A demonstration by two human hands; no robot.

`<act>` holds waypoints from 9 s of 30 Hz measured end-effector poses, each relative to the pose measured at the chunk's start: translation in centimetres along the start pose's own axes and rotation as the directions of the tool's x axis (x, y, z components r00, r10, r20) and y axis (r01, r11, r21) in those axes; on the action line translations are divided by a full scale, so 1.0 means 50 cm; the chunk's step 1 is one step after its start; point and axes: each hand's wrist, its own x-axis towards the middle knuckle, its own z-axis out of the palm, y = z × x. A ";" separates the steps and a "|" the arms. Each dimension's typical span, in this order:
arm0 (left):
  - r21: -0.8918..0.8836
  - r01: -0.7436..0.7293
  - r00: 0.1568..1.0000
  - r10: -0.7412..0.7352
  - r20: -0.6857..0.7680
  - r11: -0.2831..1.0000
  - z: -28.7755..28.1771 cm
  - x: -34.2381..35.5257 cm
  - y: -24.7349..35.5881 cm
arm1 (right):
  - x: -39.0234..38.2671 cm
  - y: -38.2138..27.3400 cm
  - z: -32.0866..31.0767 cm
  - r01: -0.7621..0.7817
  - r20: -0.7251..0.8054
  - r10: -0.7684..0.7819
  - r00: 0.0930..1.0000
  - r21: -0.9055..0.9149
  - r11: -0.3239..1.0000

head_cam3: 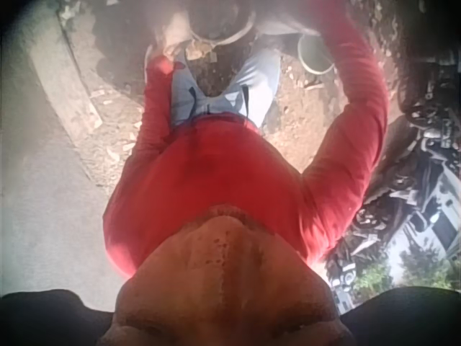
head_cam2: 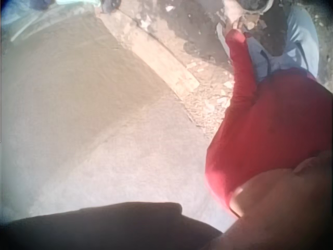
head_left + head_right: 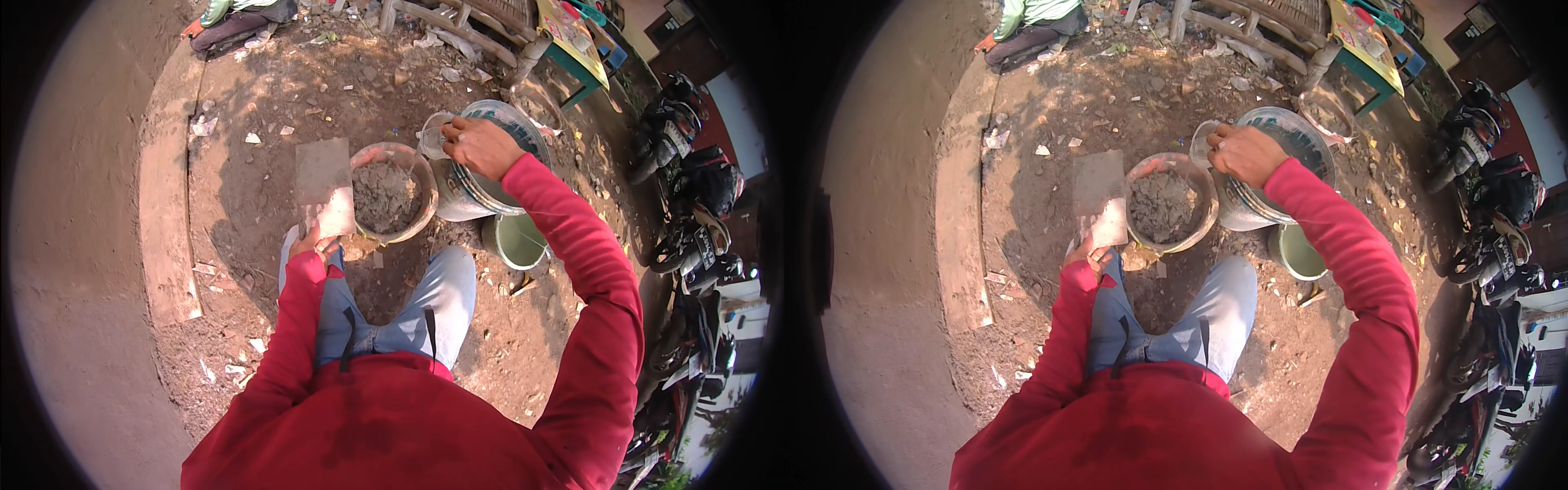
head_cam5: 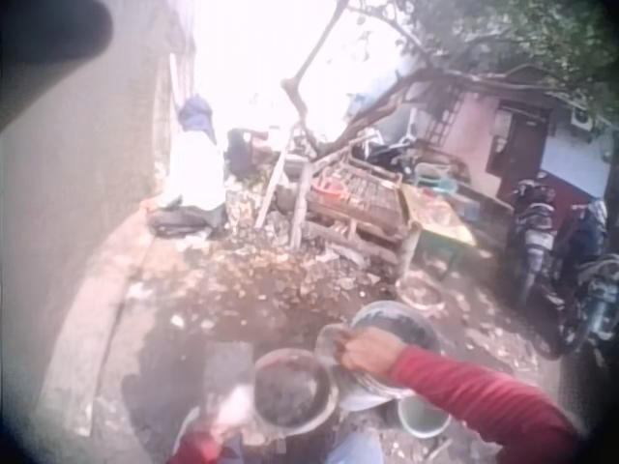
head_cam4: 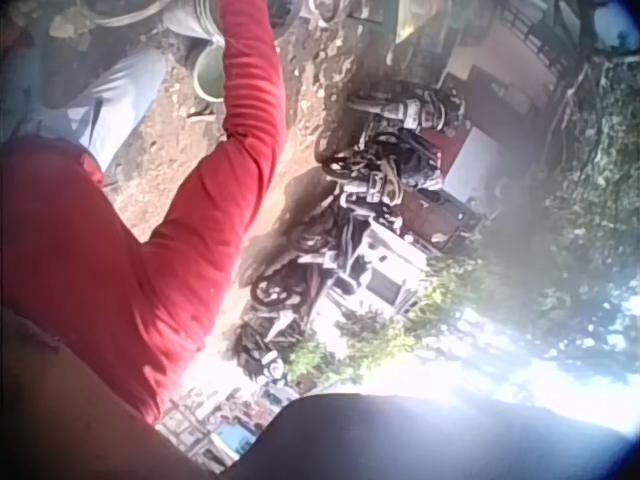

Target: The person scoops cement from a bucket and applies it to a wall using a trowel, smoothing the surface. They repeatedly scoop and spread the material along the wall base while kneeling.

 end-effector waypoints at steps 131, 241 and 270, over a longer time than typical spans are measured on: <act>0.810 -0.285 0.924 0.079 0.374 -0.512 0.532 0.301 -0.144 | -0.170 -0.069 0.290 -0.794 0.151 0.933 -0.325 0.492 -0.356; 0.111 -0.778 0.507 -0.514 0.692 -0.618 0.448 0.185 0.087 | -0.167 -0.083 0.305 -0.744 0.167 0.918 -0.361 0.542 -0.391; 0.731 -0.274 0.906 0.088 0.414 -0.625 0.452 0.256 -0.005 | -0.171 -0.089 0.308 -0.710 0.148 0.916 -0.373 0.591 -0.384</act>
